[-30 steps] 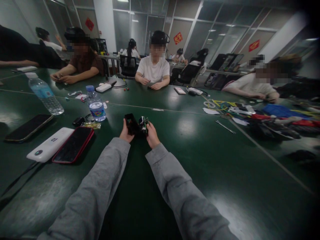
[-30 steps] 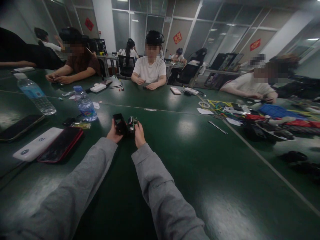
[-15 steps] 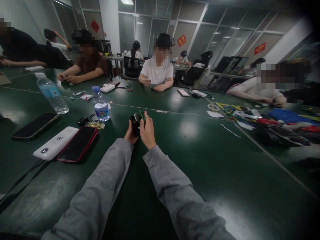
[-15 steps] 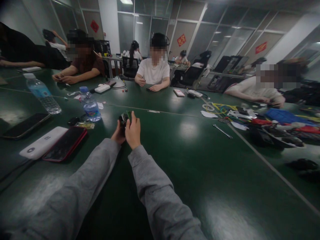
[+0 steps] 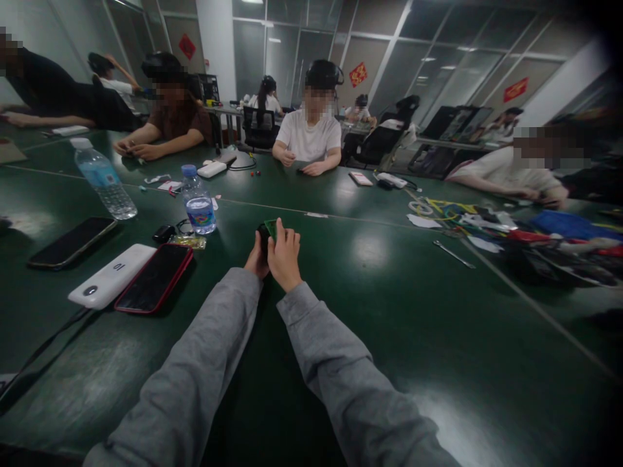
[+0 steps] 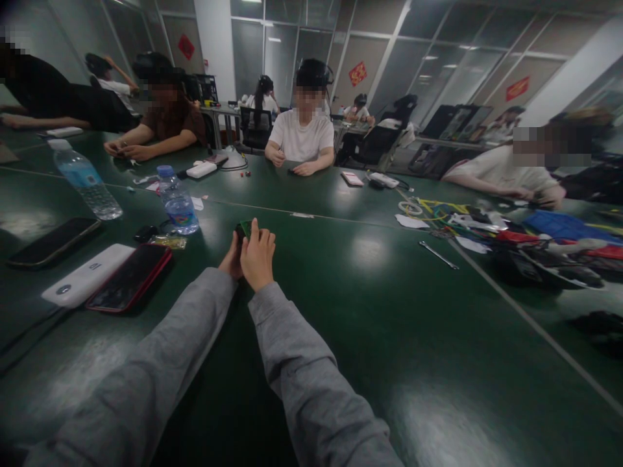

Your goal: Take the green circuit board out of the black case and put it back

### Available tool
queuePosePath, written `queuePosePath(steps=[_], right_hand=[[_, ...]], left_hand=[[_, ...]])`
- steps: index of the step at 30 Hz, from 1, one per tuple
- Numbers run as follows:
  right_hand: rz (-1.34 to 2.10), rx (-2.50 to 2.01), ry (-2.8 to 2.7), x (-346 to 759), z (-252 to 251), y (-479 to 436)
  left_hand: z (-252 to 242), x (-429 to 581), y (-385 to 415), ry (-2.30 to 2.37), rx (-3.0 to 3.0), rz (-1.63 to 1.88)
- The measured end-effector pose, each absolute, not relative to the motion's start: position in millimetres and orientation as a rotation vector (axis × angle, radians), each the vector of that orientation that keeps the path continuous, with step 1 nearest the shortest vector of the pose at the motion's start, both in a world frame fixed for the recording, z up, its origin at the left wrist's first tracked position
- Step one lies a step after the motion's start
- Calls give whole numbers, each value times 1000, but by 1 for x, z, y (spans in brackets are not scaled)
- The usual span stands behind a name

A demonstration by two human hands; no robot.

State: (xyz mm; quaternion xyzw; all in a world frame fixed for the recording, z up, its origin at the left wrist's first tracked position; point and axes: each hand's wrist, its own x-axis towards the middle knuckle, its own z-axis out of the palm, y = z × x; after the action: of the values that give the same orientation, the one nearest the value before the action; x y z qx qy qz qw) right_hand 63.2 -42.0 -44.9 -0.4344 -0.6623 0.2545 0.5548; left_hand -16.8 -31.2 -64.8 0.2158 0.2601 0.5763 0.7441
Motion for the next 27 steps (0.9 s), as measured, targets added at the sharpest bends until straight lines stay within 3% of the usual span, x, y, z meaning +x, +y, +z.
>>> queuePosePath(steps=[7,16,27], right_hand=[[713,-1108,-1416,78,-51,-33],[1480,-861,-696,107,-78,-24],[1256,-819,-1008,99,-79,-35]], left_hand=[[-66,-21,-28,718,373,1288],[-66,-20,-23,752,310,1351],[-68,-10,-21,835,422,1358]])
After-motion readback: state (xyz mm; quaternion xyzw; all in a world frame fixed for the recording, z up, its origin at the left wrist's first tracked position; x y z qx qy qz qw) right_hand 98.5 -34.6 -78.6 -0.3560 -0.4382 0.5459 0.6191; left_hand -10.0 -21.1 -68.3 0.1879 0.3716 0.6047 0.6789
